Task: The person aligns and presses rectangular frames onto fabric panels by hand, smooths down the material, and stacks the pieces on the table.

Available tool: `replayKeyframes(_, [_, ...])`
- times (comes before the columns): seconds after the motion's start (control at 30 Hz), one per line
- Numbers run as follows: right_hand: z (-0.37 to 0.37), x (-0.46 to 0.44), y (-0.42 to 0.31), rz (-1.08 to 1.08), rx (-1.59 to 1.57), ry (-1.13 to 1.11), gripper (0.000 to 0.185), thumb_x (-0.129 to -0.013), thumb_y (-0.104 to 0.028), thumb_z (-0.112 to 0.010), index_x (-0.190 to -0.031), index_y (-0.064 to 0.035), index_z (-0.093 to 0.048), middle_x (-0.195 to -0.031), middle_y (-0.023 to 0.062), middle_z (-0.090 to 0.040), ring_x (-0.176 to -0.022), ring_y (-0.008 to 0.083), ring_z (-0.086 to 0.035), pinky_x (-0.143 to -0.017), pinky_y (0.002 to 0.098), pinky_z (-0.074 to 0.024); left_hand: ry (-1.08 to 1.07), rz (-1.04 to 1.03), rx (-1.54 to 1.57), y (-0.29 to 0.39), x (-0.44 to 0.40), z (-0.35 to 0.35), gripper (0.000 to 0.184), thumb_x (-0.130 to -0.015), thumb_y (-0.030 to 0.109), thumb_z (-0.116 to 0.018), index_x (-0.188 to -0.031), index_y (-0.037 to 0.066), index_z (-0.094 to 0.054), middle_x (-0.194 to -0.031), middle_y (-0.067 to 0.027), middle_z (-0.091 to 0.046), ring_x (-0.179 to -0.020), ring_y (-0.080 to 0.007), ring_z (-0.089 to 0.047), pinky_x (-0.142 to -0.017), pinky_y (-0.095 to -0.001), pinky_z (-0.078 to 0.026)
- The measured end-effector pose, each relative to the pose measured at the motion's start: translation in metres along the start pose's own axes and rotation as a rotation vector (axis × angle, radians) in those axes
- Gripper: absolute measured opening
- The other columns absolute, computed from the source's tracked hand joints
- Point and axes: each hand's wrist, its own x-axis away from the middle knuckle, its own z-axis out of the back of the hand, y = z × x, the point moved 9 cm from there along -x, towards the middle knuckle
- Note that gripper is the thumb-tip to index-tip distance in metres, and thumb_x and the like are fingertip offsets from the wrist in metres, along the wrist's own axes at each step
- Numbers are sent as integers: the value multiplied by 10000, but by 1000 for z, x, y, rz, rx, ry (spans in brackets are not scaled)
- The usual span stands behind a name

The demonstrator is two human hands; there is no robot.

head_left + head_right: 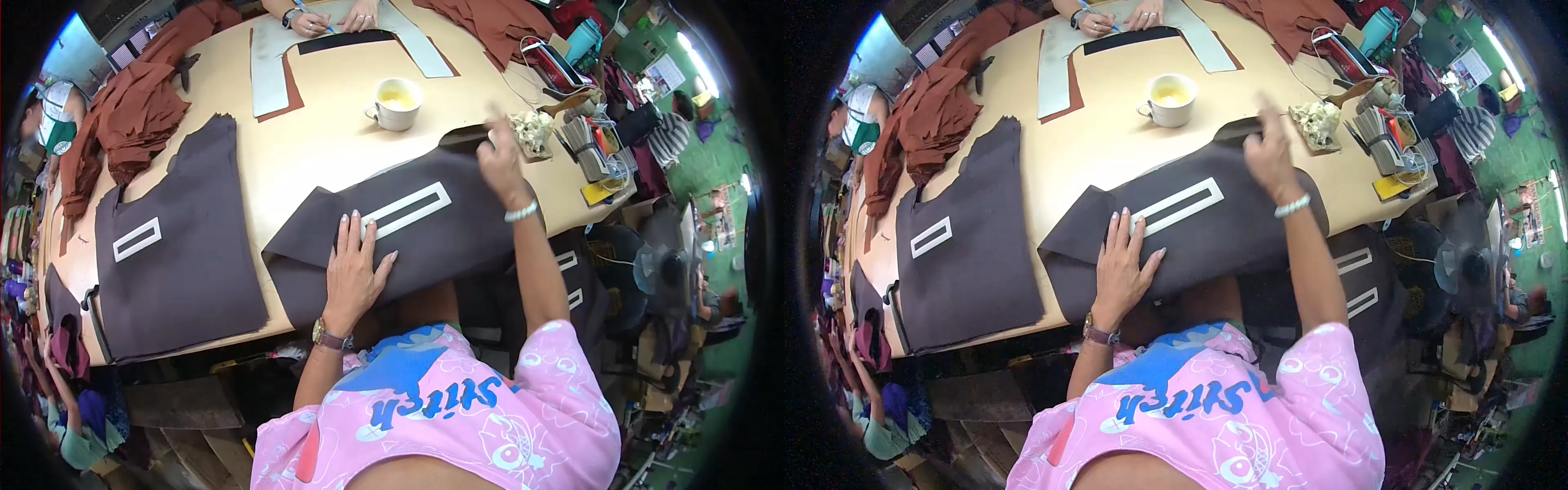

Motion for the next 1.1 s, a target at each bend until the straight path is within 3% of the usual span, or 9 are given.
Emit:
replayKeyframes(0.03, [-18, 22, -4, 138, 71, -114, 530, -671, 38, -429, -1193, -3, -516, -1273, 234, -442, -1187, 363, -433, -1030, 375, -324, 5, -7, -3, -1, 0, -1, 562, -839, 349, -584, -1277, 24, -448, -1374, -217, -347, -1280, -365, -320, -964, -449, -358])
replayKeyframes(0.07, [-30, 48, -7, 98, 15, -169, 470, -665, 26, -438, -1104, -34, -597, -1290, 234, -429, -1209, 368, -413, -1029, 382, -320, 11, -15, -9, -1, 1, -1, 561, -839, 348, -584, -1277, 24, -449, -1374, -217, -347, -1279, -364, -321, -964, -448, -358])
replayKeyframes(0.13, [-47, 84, 10, -91, -62, -249, 469, -670, -2, -457, -1098, -93, -627, -1317, 229, -407, -1247, 385, -359, -1053, 415, -260, -1, -12, -16, -1, 1, 0, 563, -838, 348, -585, -1277, 23, -448, -1372, -221, -347, -1279, -364, -321, -967, -446, -356])
replayKeyframes(0.3, [-57, 101, 16, -79, 127, -303, 467, -702, -4, -431, -1101, -133, -637, -1357, 209, -363, -1288, 420, -258, -1073, 489, -185, -7, -25, -25, 0, 1, -1, 569, -838, 347, -583, -1280, 17, -443, -1373, -226, -342, -1283, -364, -315, -974, -447, -351])
replayKeyframes(0.5, [-64, 104, 7, -71, 494, -427, 509, -763, -40, -442, -1247, -175, -524, -1406, 180, -294, -1294, 416, -250, -1049, 586, -145, 1, -18, -4, 0, 2, -1, 568, -839, 344, -582, -1278, 13, -442, -1374, -224, -341, -1286, -365, -310, -979, -462, -341])
replayKeyframes(0.6, [-68, 103, 3, 10, 733, -443, 510, -800, -64, -449, -1297, -177, -461, -1413, 164, -283, -1296, 409, -250, -1039, 601, -151, 5, -33, -21, -1, 2, -2, 570, -838, 345, -582, -1282, 16, -441, -1377, -222, -339, -1289, -363, -306, -988, -478, -324])
replayKeyframes(0.8, [-70, 107, -15, 181, 1078, -425, 465, -837, -132, -467, -1298, -80, -444, -1417, 136, -287, -1307, 376, -241, -1050, 577, -161, -14, -17, -47, -1, 2, -2, 566, -844, 343, -576, -1290, 23, -435, -1388, -210, -325, -1296, -355, -294, -1011, -516, -280])
replayKeyframes(0.97, [-66, 124, -28, 270, 1113, -467, 456, -837, -158, -475, -1281, -56, -460, -1418, 130, -289, -1311, 365, -238, -1054, 574, -157, -11, -16, -27, -2, 2, -4, 559, -847, 343, -572, -1289, 26, -438, -1393, -208, -318, -1300, -352, -288, -1013, -533, -264])
replayKeyframes(1.1, [-65, 115, -26, 235, 1176, -503, 466, -834, -165, -483, -1286, -56, -459, -1428, 127, -273, -1318, 361, -225, -1056, 571, -152, -18, -20, -11, -1, 2, -3, 555, -845, 327, -578, -1284, 16, -437, -1390, -222, -313, -1294, -365, -296, -1007, -477, -314])
